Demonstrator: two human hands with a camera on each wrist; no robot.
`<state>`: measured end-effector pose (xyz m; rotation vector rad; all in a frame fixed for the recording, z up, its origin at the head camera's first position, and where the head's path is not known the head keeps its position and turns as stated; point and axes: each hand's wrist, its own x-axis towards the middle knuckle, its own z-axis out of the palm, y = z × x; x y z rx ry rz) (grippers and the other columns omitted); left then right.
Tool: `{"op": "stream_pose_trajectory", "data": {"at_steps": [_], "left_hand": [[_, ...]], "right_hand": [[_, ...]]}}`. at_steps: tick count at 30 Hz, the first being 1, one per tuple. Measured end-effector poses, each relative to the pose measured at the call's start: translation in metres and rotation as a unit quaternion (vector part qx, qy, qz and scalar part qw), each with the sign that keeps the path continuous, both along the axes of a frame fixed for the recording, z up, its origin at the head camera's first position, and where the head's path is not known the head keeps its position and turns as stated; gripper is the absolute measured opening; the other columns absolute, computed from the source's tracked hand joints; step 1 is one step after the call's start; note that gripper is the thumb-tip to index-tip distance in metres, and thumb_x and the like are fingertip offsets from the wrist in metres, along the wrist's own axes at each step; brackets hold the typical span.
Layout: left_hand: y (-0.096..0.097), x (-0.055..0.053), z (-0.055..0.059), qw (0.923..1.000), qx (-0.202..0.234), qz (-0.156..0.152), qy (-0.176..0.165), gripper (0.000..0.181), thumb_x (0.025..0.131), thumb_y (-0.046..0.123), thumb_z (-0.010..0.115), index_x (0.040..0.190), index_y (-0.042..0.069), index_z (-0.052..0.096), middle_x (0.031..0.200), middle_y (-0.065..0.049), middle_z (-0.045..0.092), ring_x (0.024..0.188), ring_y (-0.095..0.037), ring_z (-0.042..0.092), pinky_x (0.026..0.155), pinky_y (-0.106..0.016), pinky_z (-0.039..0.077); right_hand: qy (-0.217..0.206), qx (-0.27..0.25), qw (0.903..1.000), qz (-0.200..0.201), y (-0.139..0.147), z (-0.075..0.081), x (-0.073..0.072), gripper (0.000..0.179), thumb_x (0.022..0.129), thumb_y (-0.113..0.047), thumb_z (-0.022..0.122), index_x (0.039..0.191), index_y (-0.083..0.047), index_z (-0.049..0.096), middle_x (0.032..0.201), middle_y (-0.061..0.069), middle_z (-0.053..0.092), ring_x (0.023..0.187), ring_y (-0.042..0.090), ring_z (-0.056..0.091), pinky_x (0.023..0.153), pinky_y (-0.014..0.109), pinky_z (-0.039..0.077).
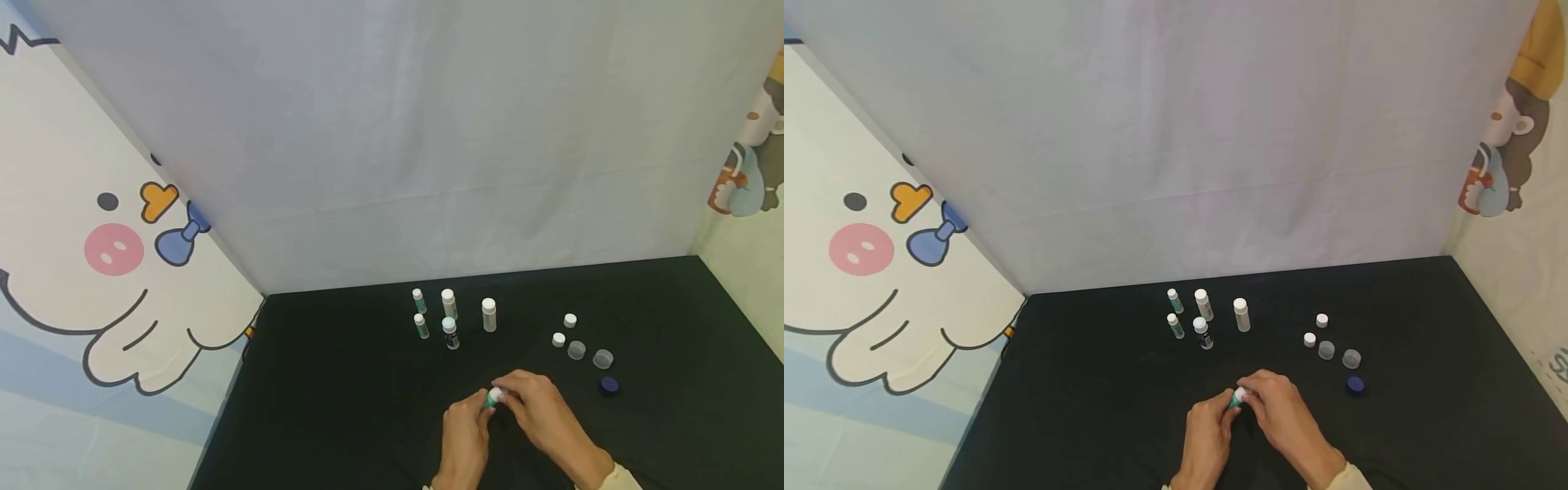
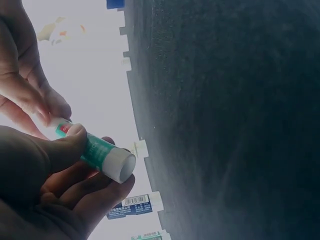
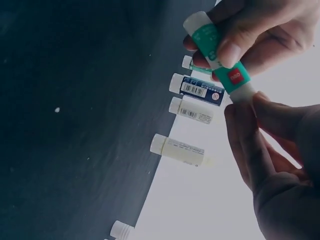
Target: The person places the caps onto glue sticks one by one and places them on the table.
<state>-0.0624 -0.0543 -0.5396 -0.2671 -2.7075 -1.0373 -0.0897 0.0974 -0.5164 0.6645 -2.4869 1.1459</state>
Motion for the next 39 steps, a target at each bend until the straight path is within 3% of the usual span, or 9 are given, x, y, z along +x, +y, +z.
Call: {"op": "stream_pose_trajectory", "data": {"at_steps": [8,14,26,32,39], "left_hand": [[-0.003,0.001,-0.001,0.9997,-0.022,0.005,0.001,0.030,0.084,0.007,0.080,0.074,0.015,0.053,0.076,0.003,0.073,0.068,-0.004,0.067,0.054,-0.019,0.041],[-0.004,-0.001,0.000,0.9998,0.005,0.001,-0.020,0.029,0.086,0.006,0.079,0.075,0.015,0.054,0.073,0.005,0.069,0.066,0.003,0.057,0.056,-0.017,0.040],[-0.008,-0.003,0.003,0.9984,0.027,0.018,-0.047,0.030,0.088,0.005,0.078,0.075,0.015,0.054,0.069,0.009,0.061,0.065,0.002,0.050,0.057,-0.018,0.038],[-0.009,-0.003,0.002,0.9988,0.023,0.028,-0.032,0.028,0.087,0.005,0.080,0.075,0.016,0.057,0.072,0.008,0.067,0.069,0.002,0.058,0.058,-0.019,0.042],[-0.017,-0.004,0.002,0.9977,0.034,0.051,-0.027,0.020,0.086,0.003,0.082,0.079,0.015,0.067,0.076,0.007,0.071,0.073,-0.001,0.065,0.059,-0.022,0.047]], "right_hand": [[-0.031,-0.001,0.9994,-0.011,-0.004,0.000,0.002,0.020,0.078,0.008,0.085,0.093,-0.006,0.081,0.093,-0.003,0.078,0.084,0.011,0.073,0.073,0.031,0.059],[-0.045,-0.016,0.9987,-0.019,-0.004,-0.002,0.002,0.022,0.079,0.007,0.085,0.097,-0.005,0.082,0.096,-0.003,0.078,0.085,0.010,0.073,0.072,0.029,0.059],[-0.027,-0.030,0.9987,-0.030,-0.013,-0.006,0.002,0.028,0.078,0.011,0.085,0.102,-0.003,0.081,0.101,0.001,0.079,0.089,0.015,0.074,0.074,0.031,0.060],[-0.018,-0.034,0.9986,-0.036,-0.017,-0.009,0.001,0.030,0.077,0.011,0.085,0.103,-0.004,0.082,0.102,0.000,0.079,0.090,0.016,0.075,0.075,0.032,0.060],[-0.057,-0.048,0.9961,-0.046,-0.030,-0.005,0.002,0.029,0.081,0.011,0.083,0.107,-0.003,0.081,0.105,0.003,0.078,0.092,0.019,0.075,0.076,0.032,0.060]]}}
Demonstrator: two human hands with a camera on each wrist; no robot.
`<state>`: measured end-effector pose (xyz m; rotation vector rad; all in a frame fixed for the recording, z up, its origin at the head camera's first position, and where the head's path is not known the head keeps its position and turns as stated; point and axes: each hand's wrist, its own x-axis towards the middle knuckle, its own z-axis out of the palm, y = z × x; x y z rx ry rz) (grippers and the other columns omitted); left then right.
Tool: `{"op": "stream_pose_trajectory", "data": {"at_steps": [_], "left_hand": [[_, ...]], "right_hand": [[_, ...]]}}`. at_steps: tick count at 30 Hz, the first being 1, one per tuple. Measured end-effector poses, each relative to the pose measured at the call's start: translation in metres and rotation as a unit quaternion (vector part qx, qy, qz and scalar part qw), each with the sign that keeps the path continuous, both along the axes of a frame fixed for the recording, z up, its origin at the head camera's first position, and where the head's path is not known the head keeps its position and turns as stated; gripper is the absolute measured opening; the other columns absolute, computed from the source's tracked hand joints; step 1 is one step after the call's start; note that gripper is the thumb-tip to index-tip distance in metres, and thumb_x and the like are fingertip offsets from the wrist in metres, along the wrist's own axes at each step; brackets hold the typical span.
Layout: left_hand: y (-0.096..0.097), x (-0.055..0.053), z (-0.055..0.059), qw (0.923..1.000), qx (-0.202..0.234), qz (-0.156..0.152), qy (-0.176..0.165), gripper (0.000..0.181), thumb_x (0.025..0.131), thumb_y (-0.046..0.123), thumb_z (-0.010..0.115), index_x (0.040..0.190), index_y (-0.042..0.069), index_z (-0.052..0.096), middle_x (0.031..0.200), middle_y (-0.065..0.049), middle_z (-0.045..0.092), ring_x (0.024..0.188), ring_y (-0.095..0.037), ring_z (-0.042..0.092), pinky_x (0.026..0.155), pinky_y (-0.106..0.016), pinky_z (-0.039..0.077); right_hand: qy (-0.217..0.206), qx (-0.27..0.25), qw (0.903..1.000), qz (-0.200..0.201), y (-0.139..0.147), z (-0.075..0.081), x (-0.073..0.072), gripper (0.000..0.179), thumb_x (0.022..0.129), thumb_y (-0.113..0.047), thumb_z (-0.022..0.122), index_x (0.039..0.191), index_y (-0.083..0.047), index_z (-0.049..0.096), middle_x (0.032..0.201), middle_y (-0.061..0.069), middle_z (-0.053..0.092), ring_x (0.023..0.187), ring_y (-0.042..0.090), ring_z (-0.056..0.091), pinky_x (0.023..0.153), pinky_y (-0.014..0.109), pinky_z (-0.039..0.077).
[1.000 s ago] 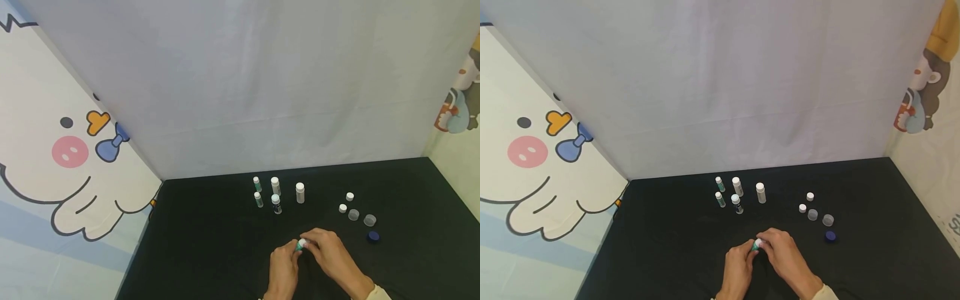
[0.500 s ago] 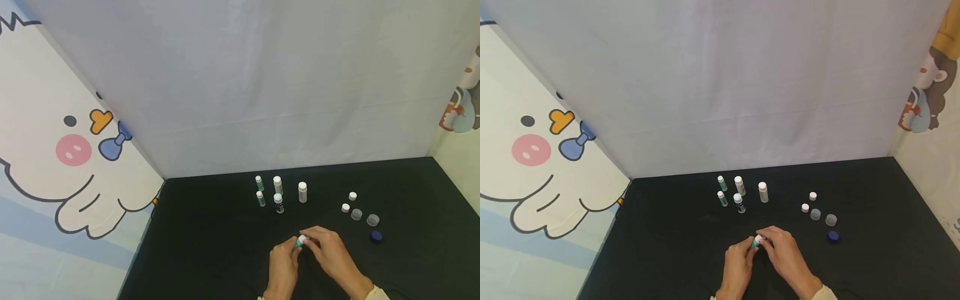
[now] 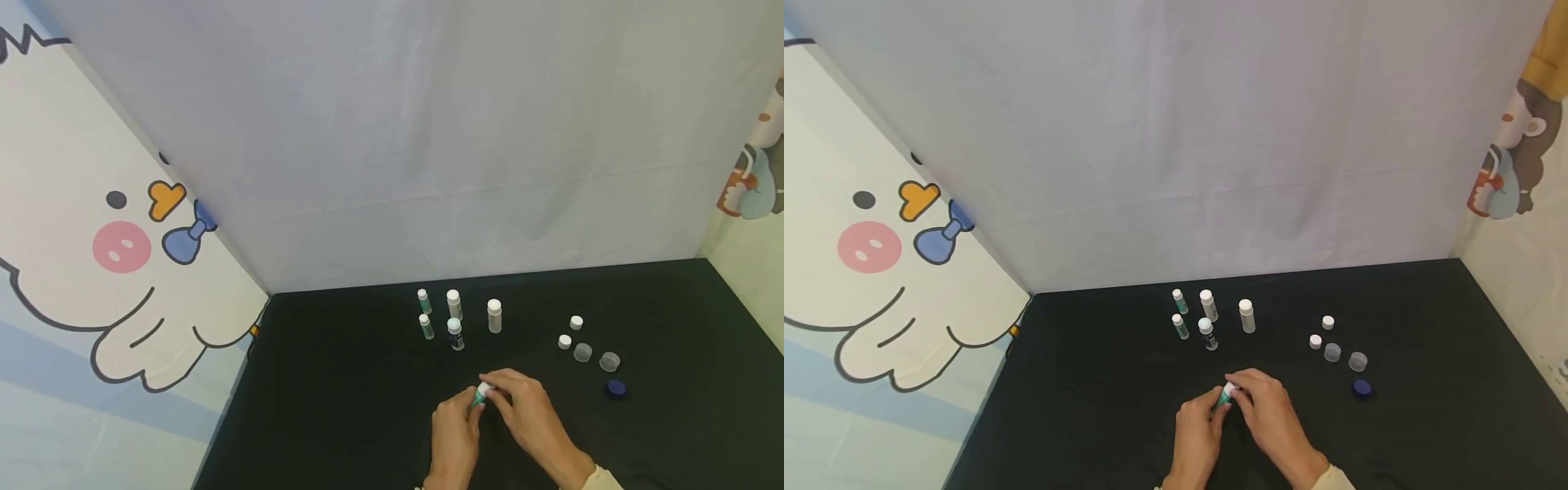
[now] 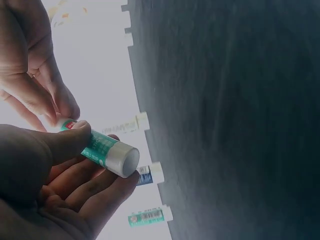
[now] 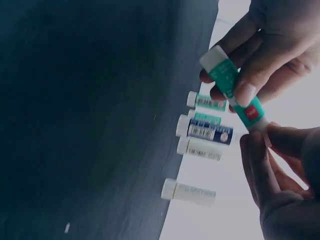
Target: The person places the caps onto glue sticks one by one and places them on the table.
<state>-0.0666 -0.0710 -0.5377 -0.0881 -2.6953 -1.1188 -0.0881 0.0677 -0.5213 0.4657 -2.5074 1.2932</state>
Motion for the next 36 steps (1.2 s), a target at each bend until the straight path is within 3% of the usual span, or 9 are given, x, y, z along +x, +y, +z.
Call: {"op": "stream_pose_trajectory", "data": {"at_steps": [5,12,18,23,28,36], "left_hand": [[-0.009,-0.003,0.001,0.9997,-0.003,0.022,0.005,0.014,0.085,0.002,0.083,0.091,0.013,0.077,0.087,0.003,0.078,0.083,-0.008,0.074,0.062,-0.027,0.054],[-0.022,-0.006,0.003,0.9982,-0.017,0.055,0.013,0.017,0.083,-0.001,0.084,0.094,0.011,0.080,0.089,0.001,0.080,0.082,-0.015,0.077,0.063,-0.032,0.056],[-0.034,-0.011,0.002,0.9959,-0.026,0.084,0.021,0.018,0.083,0.001,0.085,0.097,0.010,0.080,0.089,-0.001,0.080,0.081,-0.021,0.078,0.064,-0.038,0.057],[-0.046,-0.013,0.001,0.9943,-0.021,0.104,0.012,0.016,0.084,0.001,0.084,0.097,0.010,0.080,0.087,-0.002,0.080,0.081,-0.022,0.077,0.064,-0.041,0.058],[-0.059,-0.017,0.001,0.9925,-0.017,0.121,-0.001,0.013,0.087,0.000,0.082,0.096,0.009,0.080,0.086,-0.004,0.079,0.081,-0.025,0.078,0.063,-0.043,0.058],[-0.077,-0.024,-0.002,0.9909,-0.033,0.130,-0.016,0.012,0.087,0.000,0.081,0.082,0.008,0.075,0.070,-0.003,0.072,0.070,-0.026,0.074,0.057,-0.042,0.053]], "right_hand": [[-0.007,-0.012,0.9999,-0.009,-0.013,0.001,-0.002,0.029,0.082,0.011,0.082,0.107,-0.003,0.081,0.106,0.005,0.078,0.092,0.016,0.075,0.078,0.033,0.061],[-0.029,-0.044,0.9983,-0.023,-0.035,-0.001,-0.006,0.028,0.083,0.012,0.080,0.108,-0.002,0.081,0.107,0.009,0.079,0.084,0.017,0.075,0.074,0.032,0.061],[-0.013,-0.053,0.9983,-0.023,-0.052,-0.003,-0.013,0.025,0.084,0.013,0.080,0.106,-0.001,0.080,0.106,0.010,0.079,0.084,0.017,0.075,0.073,0.032,0.061],[-0.004,-0.050,0.9987,0.011,-0.065,-0.006,-0.020,0.028,0.083,0.014,0.080,0.109,0.003,0.079,0.110,0.012,0.078,0.096,0.023,0.076,0.081,0.036,0.062],[-0.009,-0.033,0.9968,0.073,-0.074,-0.010,-0.025,0.036,0.084,0.013,0.079,0.120,0.006,0.075,0.120,0.015,0.074,0.110,0.030,0.073,0.090,0.043,0.060],[0.002,-0.010,0.9909,0.134,-0.091,-0.018,-0.034,0.040,0.089,0.015,0.073,0.129,0.010,0.069,0.127,0.019,0.069,0.116,0.033,0.071,0.093,0.045,0.059]]}}
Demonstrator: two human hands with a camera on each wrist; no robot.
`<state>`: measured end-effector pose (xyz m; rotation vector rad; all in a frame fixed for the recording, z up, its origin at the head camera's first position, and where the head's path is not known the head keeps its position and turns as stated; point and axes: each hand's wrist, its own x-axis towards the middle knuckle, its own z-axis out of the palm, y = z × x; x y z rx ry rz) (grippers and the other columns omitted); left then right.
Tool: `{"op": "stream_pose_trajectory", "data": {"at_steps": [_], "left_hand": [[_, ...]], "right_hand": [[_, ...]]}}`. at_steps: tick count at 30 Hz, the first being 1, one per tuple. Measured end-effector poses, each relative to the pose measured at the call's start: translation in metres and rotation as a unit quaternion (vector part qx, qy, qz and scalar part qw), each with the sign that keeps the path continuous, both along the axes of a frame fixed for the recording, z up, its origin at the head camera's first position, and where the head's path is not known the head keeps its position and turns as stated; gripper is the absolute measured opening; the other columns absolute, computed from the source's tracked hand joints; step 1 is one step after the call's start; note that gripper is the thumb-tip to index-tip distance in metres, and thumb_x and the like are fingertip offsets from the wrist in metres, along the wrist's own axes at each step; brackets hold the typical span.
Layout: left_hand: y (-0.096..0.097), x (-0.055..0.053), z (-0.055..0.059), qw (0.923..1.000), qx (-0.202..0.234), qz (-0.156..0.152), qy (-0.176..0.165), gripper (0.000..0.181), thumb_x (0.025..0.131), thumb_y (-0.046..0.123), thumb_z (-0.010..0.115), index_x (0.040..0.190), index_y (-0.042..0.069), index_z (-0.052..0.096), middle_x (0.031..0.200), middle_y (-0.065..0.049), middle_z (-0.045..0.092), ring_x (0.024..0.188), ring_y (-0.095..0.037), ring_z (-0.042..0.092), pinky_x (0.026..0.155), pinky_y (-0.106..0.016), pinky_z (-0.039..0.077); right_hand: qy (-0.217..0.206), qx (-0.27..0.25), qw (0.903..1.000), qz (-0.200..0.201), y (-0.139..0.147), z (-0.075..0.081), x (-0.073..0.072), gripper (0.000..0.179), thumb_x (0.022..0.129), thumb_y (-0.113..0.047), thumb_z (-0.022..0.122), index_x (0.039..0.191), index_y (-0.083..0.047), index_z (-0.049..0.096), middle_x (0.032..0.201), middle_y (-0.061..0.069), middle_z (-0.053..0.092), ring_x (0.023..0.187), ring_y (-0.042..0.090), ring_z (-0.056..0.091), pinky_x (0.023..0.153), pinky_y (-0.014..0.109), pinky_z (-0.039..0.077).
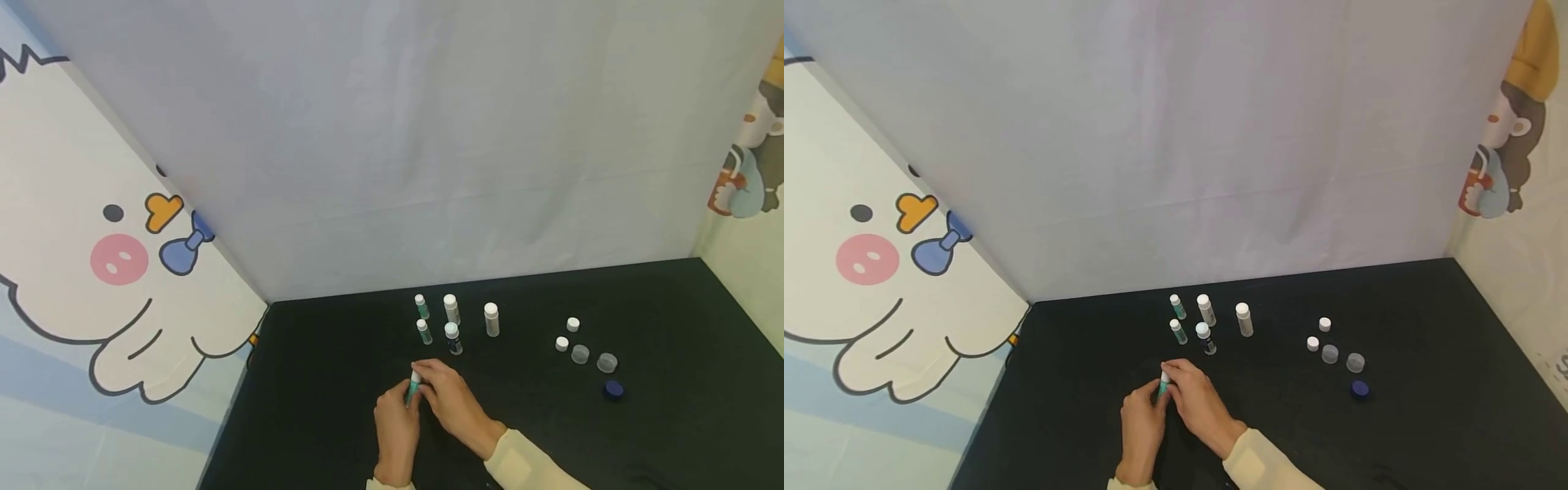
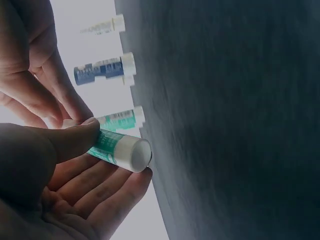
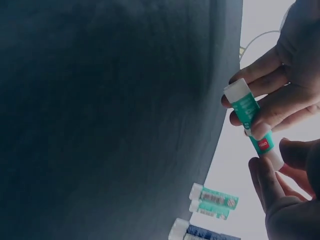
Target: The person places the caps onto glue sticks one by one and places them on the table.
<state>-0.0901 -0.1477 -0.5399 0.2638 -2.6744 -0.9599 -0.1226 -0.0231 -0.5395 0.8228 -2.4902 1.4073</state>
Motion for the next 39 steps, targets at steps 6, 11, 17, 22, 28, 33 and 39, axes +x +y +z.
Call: {"op": "stream_pose_trajectory", "data": {"at_steps": [6,11,17,22,28,33,39], "left_hand": [[-0.018,-0.006,-0.001,0.9999,-0.006,0.012,-0.002,0.014,0.087,-0.001,0.081,0.080,0.008,0.074,0.066,-0.003,0.069,0.065,-0.023,0.071,0.056,-0.040,0.049],[-0.030,-0.013,-0.002,0.9997,-0.016,0.018,-0.008,0.017,0.088,-0.001,0.080,0.077,0.009,0.071,0.057,0.007,0.049,0.056,-0.011,0.051,0.053,-0.032,0.039],[-0.038,-0.017,0.000,0.9992,-0.029,0.026,-0.005,0.012,0.086,-0.002,0.082,0.081,0.005,0.074,0.060,0.002,0.058,0.057,-0.012,0.051,0.054,-0.034,0.042],[-0.043,-0.021,0.003,0.9986,-0.045,0.027,0.006,0.017,0.085,-0.003,0.083,0.076,0.006,0.072,0.061,-0.001,0.061,0.057,-0.016,0.060,0.054,-0.038,0.045],[-0.049,-0.024,0.000,0.9981,-0.054,0.028,0.014,0.022,0.084,-0.003,0.083,0.070,0.006,0.068,0.059,-0.004,0.061,0.056,-0.023,0.064,0.053,-0.039,0.045],[-0.051,-0.025,-0.005,0.9979,-0.056,0.032,0.009,0.034,0.084,-0.007,0.079,0.061,0.010,0.059,0.055,0.001,0.052,0.053,-0.017,0.054,0.053,-0.037,0.041],[-0.052,-0.026,-0.008,0.9959,-0.076,0.044,0.020,0.034,0.084,-0.009,0.074,0.058,0.008,0.058,0.060,-0.006,0.057,0.057,-0.027,0.061,0.055,-0.043,0.048]], "right_hand": [[0.006,0.000,0.9998,0.016,-0.018,-0.005,-0.008,0.040,0.091,0.014,0.071,0.131,0.010,0.067,0.127,0.019,0.067,0.113,0.032,0.070,0.091,0.042,0.059],[0.016,-0.014,0.9997,0.010,-0.033,-0.009,-0.015,0.038,0.093,0.012,0.071,0.130,0.010,0.068,0.122,0.017,0.065,0.103,0.027,0.071,0.084,0.035,0.059],[0.029,-0.039,0.9987,-0.015,-0.048,-0.012,-0.025,0.028,0.091,0.012,0.073,0.119,0.008,0.074,0.109,0.014,0.069,0.094,0.025,0.072,0.080,0.035,0.060],[0.020,-0.049,0.9982,-0.030,-0.058,-0.013,-0.032,0.026,0.090,0.012,0.074,0.115,0.006,0.075,0.106,0.011,0.072,0.093,0.025,0.073,0.082,0.037,0.061],[0.008,-0.049,0.9980,-0.039,-0.068,-0.020,-0.035,0.024,0.088,0.014,0.074,0.109,0.004,0.074,0.101,0.012,0.073,0.085,0.022,0.071,0.076,0.036,0.060],[-0.013,-0.037,0.9985,-0.037,-0.074,-0.028,-0.036,0.025,0.086,0.015,0.076,0.109,0.005,0.075,0.101,0.013,0.070,0.085,0.023,0.071,0.075,0.034,0.060],[-0.018,-0.015,0.9994,-0.024,-0.080,-0.030,-0.036,0.028,0.086,0.015,0.076,0.114,0.008,0.074,0.103,0.015,0.070,0.089,0.026,0.072,0.077,0.035,0.061]]}}
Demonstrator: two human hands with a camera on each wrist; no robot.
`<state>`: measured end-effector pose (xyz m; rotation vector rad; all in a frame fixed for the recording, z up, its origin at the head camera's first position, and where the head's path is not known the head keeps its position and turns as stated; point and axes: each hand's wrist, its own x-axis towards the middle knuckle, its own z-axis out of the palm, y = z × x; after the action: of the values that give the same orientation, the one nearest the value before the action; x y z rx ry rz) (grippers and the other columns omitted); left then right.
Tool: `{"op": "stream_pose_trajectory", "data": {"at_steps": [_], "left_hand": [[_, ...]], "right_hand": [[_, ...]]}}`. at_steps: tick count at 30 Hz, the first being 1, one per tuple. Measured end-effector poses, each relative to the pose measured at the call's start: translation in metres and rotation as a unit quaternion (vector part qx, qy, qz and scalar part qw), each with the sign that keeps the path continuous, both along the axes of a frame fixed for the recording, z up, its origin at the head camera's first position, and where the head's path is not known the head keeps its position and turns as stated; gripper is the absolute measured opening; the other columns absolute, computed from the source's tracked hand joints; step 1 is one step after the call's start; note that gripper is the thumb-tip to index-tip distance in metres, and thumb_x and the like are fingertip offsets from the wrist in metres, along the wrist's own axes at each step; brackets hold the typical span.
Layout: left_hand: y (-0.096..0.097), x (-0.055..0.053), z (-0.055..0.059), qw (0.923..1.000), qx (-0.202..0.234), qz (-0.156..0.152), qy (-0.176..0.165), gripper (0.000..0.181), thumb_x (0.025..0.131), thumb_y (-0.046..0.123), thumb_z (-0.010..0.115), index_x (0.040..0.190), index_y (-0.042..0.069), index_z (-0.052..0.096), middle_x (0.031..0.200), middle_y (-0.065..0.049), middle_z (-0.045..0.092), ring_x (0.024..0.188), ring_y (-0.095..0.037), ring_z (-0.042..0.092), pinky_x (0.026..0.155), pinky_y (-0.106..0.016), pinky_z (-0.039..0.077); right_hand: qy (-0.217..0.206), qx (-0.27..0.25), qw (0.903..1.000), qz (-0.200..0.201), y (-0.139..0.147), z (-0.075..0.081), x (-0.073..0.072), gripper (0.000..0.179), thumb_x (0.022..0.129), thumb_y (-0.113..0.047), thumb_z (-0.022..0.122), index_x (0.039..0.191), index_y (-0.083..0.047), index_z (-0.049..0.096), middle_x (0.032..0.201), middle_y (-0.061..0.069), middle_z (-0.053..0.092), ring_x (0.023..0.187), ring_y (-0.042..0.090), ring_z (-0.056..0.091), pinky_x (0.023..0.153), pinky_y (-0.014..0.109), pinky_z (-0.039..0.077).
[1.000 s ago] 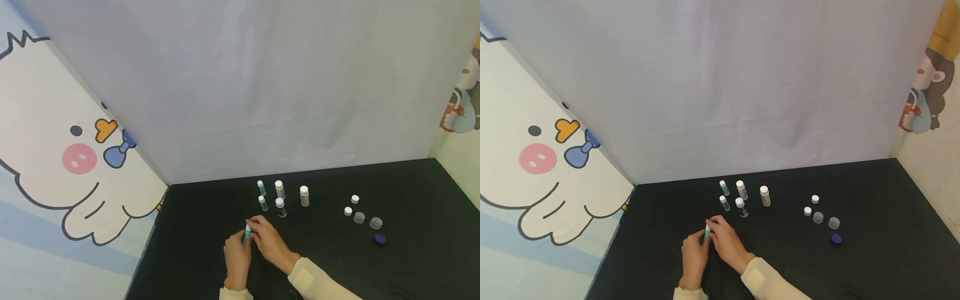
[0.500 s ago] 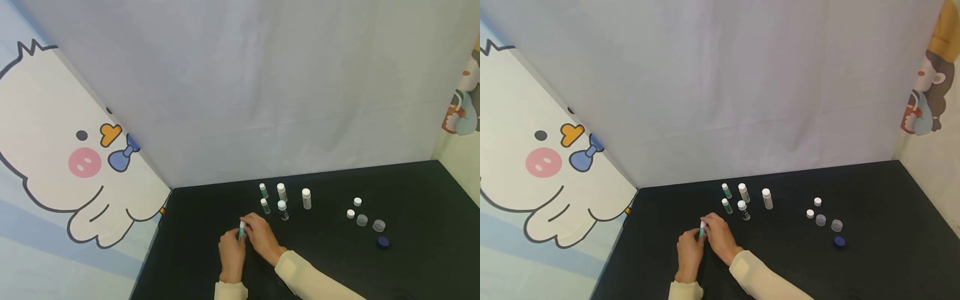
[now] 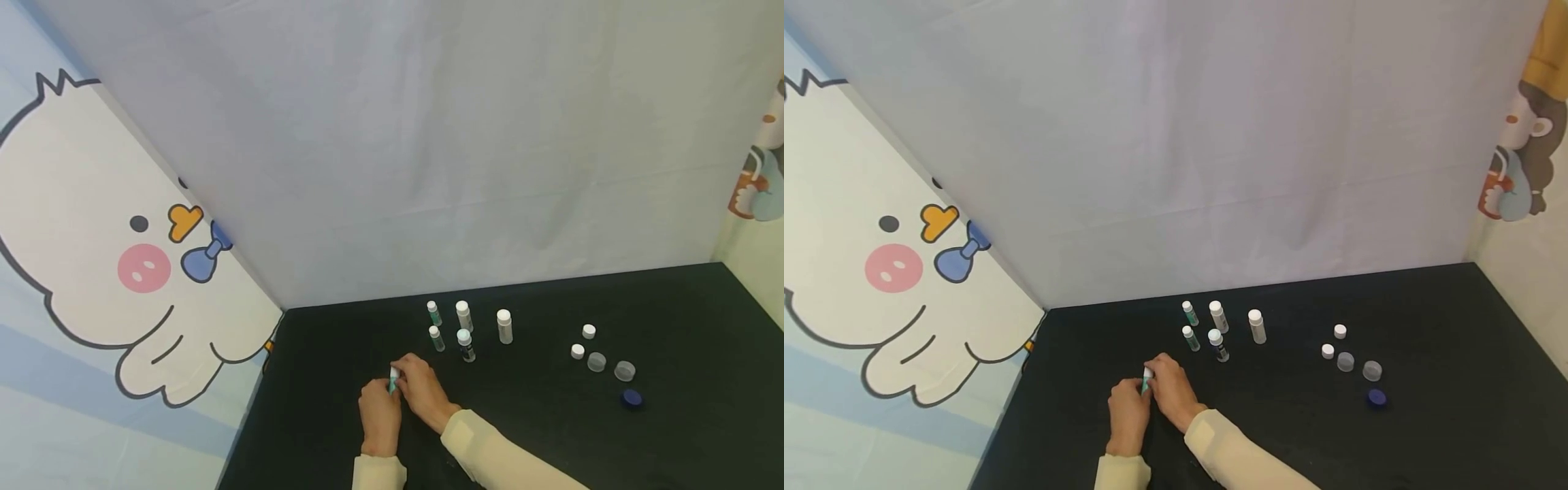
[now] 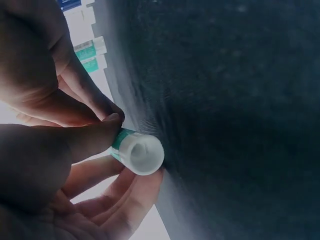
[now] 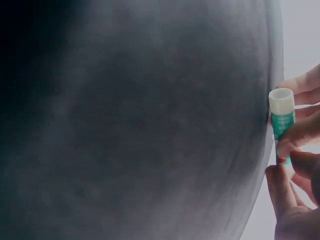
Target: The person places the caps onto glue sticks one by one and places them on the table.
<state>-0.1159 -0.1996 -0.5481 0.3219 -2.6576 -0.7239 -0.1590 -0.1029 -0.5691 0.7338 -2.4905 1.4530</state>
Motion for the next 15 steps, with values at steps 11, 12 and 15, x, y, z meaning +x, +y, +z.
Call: {"op": "stream_pose_trajectory", "data": {"at_steps": [11,12,15], "left_hand": [[0.000,0.000,-0.002,0.9995,0.010,0.012,-0.027,0.049,0.083,-0.011,0.073,0.053,0.014,0.043,0.063,-0.005,0.051,0.055,-0.020,0.053,0.053,-0.036,0.039],[0.000,0.000,-0.002,0.9995,0.008,0.013,-0.027,0.049,0.082,-0.011,0.073,0.053,0.014,0.042,0.062,-0.005,0.051,0.055,-0.019,0.051,0.053,-0.035,0.038],[0.000,-0.001,-0.003,0.9995,0.005,0.013,-0.028,0.048,0.081,-0.012,0.074,0.053,0.013,0.044,0.062,-0.005,0.052,0.054,-0.018,0.050,0.052,-0.035,0.038]], "right_hand": [[-0.015,0.032,0.9988,0.033,0.001,0.009,-0.003,0.016,0.084,0.018,0.073,0.090,0.004,0.074,0.082,0.008,0.066,0.073,0.016,0.059,0.064,0.029,0.051],[-0.019,0.035,0.9985,0.037,0.001,0.010,-0.004,0.016,0.083,0.018,0.072,0.085,0.002,0.072,0.078,0.006,0.064,0.070,0.013,0.055,0.061,0.027,0.048],[-0.031,0.036,0.9978,0.046,0.000,0.012,-0.006,0.023,0.082,0.020,0.071,0.074,-0.001,0.067,0.069,0.000,0.055,0.064,0.008,0.045,0.056,0.024,0.042]]}}
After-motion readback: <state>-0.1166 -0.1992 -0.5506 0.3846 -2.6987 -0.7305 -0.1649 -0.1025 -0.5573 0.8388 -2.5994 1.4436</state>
